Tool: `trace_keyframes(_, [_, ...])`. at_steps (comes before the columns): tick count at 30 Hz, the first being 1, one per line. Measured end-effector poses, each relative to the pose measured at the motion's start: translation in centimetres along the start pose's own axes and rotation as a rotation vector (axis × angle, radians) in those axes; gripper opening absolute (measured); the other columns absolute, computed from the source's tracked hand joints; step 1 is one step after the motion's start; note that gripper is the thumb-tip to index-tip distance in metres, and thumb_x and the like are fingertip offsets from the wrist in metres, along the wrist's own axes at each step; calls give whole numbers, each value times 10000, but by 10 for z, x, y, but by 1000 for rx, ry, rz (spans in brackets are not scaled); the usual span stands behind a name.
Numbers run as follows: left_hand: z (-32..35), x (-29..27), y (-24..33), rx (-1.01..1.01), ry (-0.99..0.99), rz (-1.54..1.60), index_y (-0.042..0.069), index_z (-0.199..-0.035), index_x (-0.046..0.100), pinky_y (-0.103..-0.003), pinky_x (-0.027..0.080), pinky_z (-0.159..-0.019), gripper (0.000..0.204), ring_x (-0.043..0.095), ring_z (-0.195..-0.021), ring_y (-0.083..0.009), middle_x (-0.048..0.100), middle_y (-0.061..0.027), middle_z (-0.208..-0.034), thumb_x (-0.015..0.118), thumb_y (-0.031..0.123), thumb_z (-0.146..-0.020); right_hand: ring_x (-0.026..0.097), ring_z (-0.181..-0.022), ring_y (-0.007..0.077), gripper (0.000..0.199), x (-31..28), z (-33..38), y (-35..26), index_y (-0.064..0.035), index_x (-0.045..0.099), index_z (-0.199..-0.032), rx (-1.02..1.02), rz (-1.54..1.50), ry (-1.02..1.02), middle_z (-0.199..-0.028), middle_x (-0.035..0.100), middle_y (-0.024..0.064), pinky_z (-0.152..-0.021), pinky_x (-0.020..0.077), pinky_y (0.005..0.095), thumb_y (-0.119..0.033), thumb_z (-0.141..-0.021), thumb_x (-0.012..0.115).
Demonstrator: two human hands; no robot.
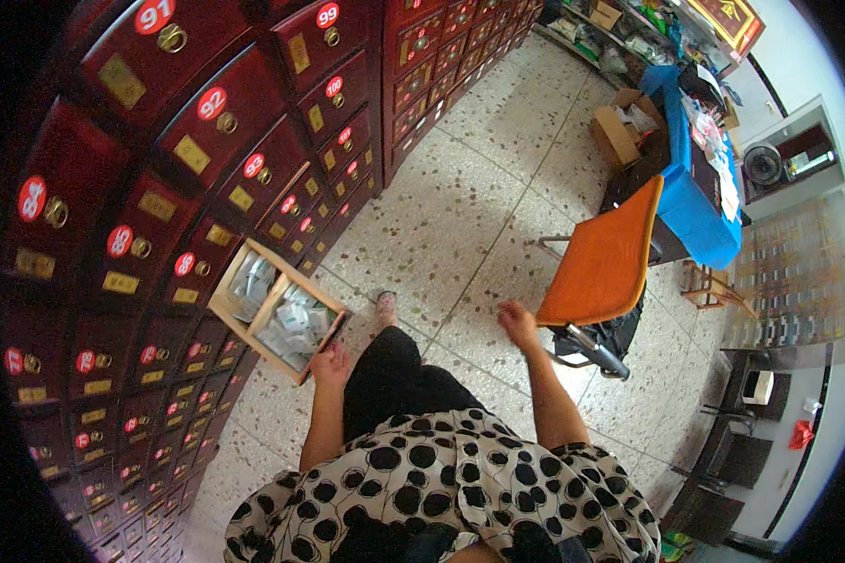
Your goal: The person arranges dried herbs in white paper cones on a table, then retrieves small packets from a wooden cabinet and places them into the cones. They also pour a granular substance from a green bag into a metal bowl on a scale and write on a document.
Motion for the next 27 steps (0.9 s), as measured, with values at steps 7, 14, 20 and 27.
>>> trace_keyframes(7, [-55,22,82,216,70,143,66,-1242,382,-398,371,-881,405,479,-1050,-225,444,-104,-1219,488,91,-852,598,-662,173,257,42,-22,28,-58,605,-985,165,260,-299,-744,624,100,-620,479,306,-201,-785,533])
trace_keyframes(14, [-149,12,195,292,147,-64,59,-1231,404,-396,400,-788,347,486,-1025,-241,442,-135,-1219,419,115,-888,614,-656,170,275,29,-63,2,-60,616,-973,308,344,-200,-724,635,77,-639,487,308,-218,-766,525])
trace_keyframes(20, [-206,0,211,271,338,-118,142,-1202,450,-374,412,-706,370,521,-898,-214,503,-108,-1099,433,293,-865,620,-768,180,289,33,-128,-46,-67,603,-1009,355,199,-267,-811,642,102,-714,481,310,-224,-779,524])
trace_keyframes(27, [-255,11,189,18,-644,-198,227,-1232,424,-344,418,-650,388,553,-808,-213,566,-70,-986,473,320,-859,612,-838,255,306,20,-256,-40,-80,589,-1012,324,291,-235,-898,634,127,-750,473,346,-234,-752,540])
Point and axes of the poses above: each hand's wrist, its own z-axis away from the middle knuckle, its own x-axis out of the palm, y = z × x, the point moved 1 cm from there along -z, towards the middle knuckle
